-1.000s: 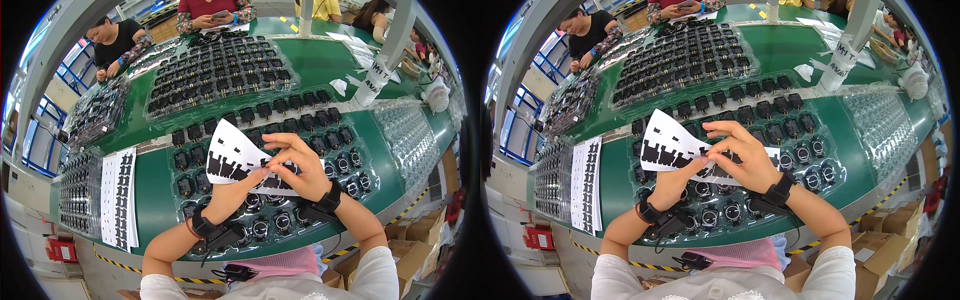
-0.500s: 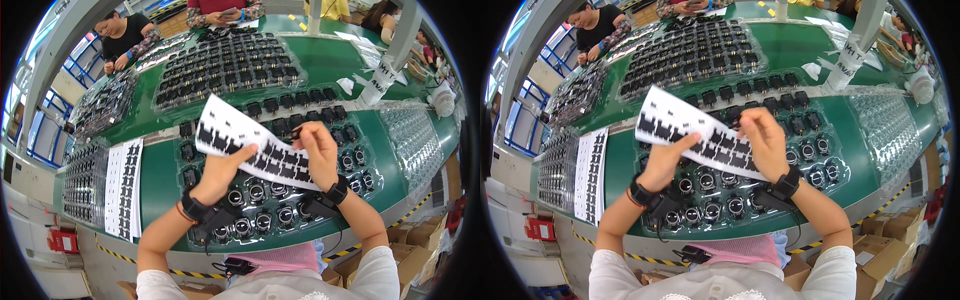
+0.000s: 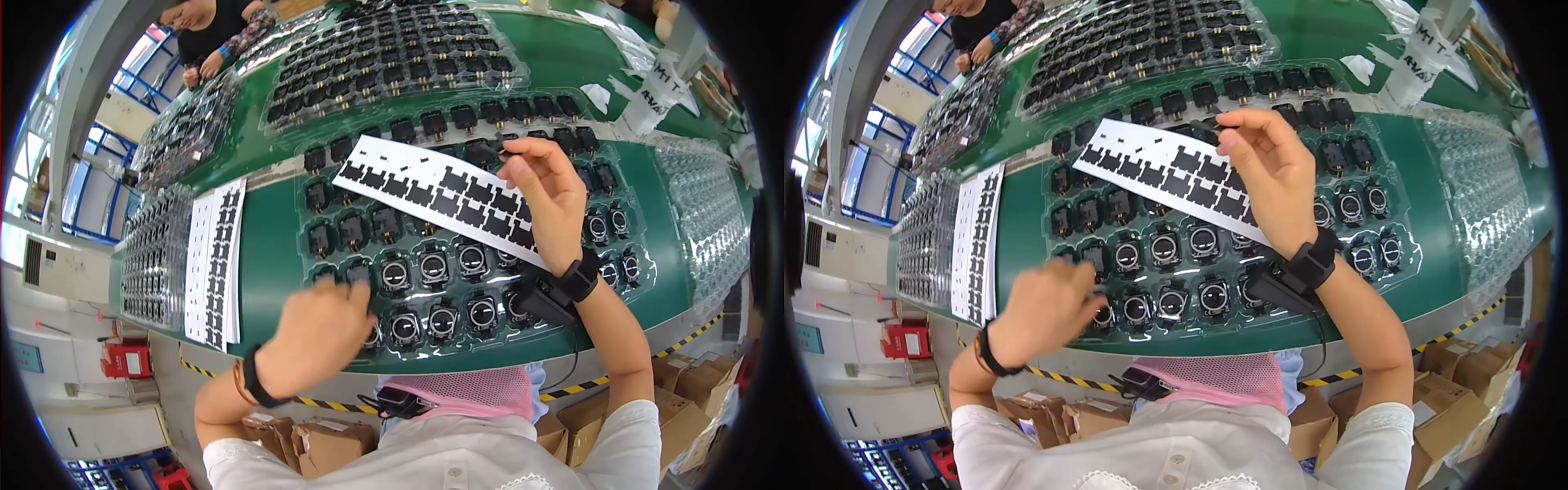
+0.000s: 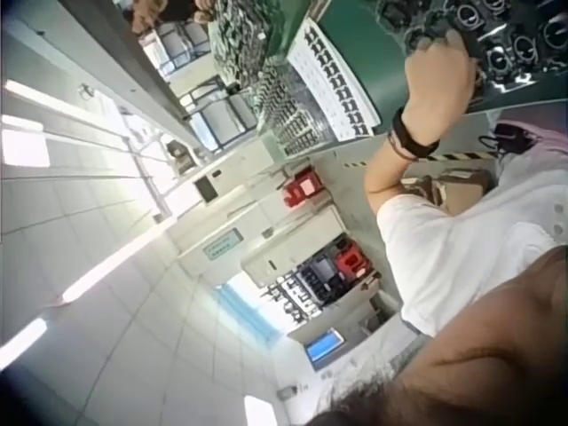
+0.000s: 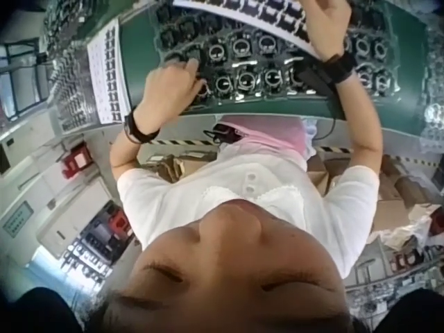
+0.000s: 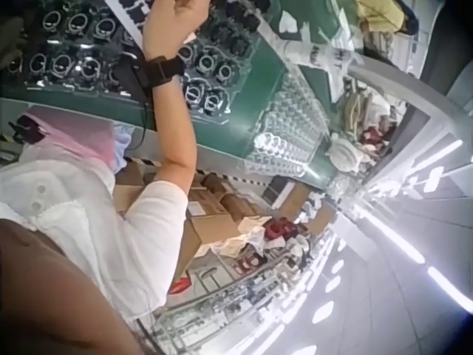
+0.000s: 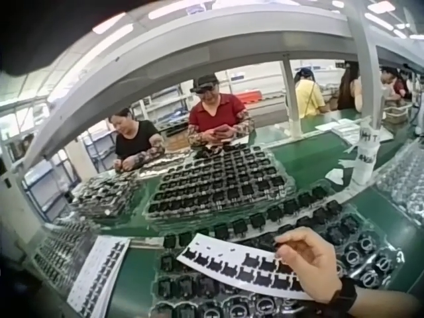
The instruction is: The person picks up a black component, peels a small sticker from a sheet, and presses it onto the component. This process is repeated for several components, handling each one individually before placing them back into a plastic tray.
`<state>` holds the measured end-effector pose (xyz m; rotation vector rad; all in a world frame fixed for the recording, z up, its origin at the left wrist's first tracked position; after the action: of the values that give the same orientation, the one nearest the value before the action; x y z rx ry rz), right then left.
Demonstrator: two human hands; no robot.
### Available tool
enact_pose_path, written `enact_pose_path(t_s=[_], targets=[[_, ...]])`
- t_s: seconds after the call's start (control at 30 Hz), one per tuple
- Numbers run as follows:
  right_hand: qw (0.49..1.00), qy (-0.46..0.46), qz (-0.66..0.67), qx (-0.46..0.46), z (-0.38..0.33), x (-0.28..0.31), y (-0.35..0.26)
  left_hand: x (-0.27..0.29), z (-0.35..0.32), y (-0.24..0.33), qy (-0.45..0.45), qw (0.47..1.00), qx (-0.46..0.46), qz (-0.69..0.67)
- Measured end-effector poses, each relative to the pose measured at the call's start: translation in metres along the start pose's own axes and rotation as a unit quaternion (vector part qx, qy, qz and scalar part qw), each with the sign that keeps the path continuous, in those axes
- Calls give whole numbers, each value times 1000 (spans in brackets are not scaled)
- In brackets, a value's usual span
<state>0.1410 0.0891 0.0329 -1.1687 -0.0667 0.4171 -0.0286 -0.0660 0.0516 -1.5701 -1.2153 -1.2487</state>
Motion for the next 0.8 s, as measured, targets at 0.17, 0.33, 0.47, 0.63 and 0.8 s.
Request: enact_pose_path(t_s=[0.17,0.33,0.47,0.63,0.8], targets=[[998,-33,-47,-23,-6,8,-5,-30,-1,11,-87,996,-2,-31],[998,-21,-52,36,-8,4,-3,-31,-4,13,-53,998,0,27],[999,-18,-34,24,-6,3,-1,-26,-8,12,-45,999,12,-3],[998,2,-45,53,-3,6,-7,0,-5,8,-38,995,41,-78],[998,25,-55,28,-4,14,-2,76,22,38,146,915,-45,-374]])
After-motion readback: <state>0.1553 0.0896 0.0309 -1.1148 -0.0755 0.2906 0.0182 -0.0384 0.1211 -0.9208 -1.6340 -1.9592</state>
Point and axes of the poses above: each hand's wrist, its own z-axis towards the middle knuckle, its own x-axis out of the back of the hand, y = z × x, the point moved 8 cm from there along z, towards the middle knuckle, and after that the axes turned 3 degrees about -y, right-handed, at the moved point
